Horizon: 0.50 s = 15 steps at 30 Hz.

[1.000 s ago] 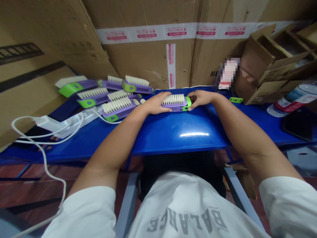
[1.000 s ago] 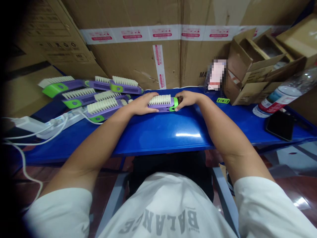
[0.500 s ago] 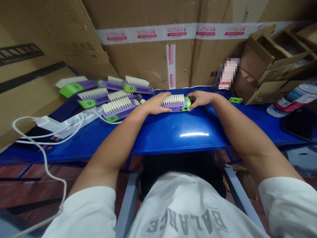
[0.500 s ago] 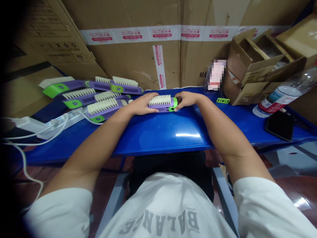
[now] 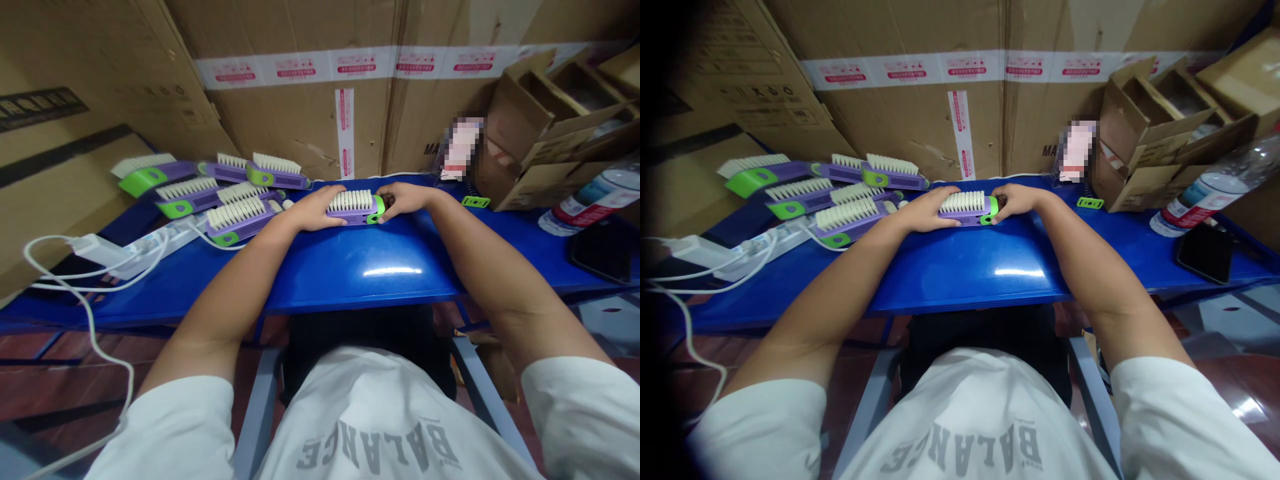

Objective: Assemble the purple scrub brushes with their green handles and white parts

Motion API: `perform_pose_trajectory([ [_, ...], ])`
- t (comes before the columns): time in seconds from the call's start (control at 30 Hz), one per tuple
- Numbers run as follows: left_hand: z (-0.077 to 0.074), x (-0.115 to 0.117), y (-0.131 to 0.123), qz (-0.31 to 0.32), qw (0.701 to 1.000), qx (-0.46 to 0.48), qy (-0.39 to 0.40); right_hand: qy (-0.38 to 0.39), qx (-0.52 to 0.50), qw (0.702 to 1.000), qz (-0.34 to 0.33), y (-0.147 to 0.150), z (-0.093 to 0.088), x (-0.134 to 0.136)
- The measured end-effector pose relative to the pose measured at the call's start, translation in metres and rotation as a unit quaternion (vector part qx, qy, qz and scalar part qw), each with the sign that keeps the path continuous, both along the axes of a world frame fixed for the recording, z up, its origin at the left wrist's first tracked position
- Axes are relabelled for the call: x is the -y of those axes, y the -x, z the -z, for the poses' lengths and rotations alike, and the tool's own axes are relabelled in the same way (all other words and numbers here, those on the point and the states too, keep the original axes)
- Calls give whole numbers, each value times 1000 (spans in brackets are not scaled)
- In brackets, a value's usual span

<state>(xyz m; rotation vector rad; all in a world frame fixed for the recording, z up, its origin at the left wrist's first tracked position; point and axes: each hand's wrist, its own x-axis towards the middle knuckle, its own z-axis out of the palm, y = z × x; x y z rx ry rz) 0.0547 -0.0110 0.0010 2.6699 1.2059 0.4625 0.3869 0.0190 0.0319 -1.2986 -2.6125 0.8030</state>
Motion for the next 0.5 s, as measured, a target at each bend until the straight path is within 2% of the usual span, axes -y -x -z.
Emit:
perform_pose_trajectory([
  [0.5,1,-1,1,0,1000,2,1,-4,-17,1000,-17,-1,1,-1],
])
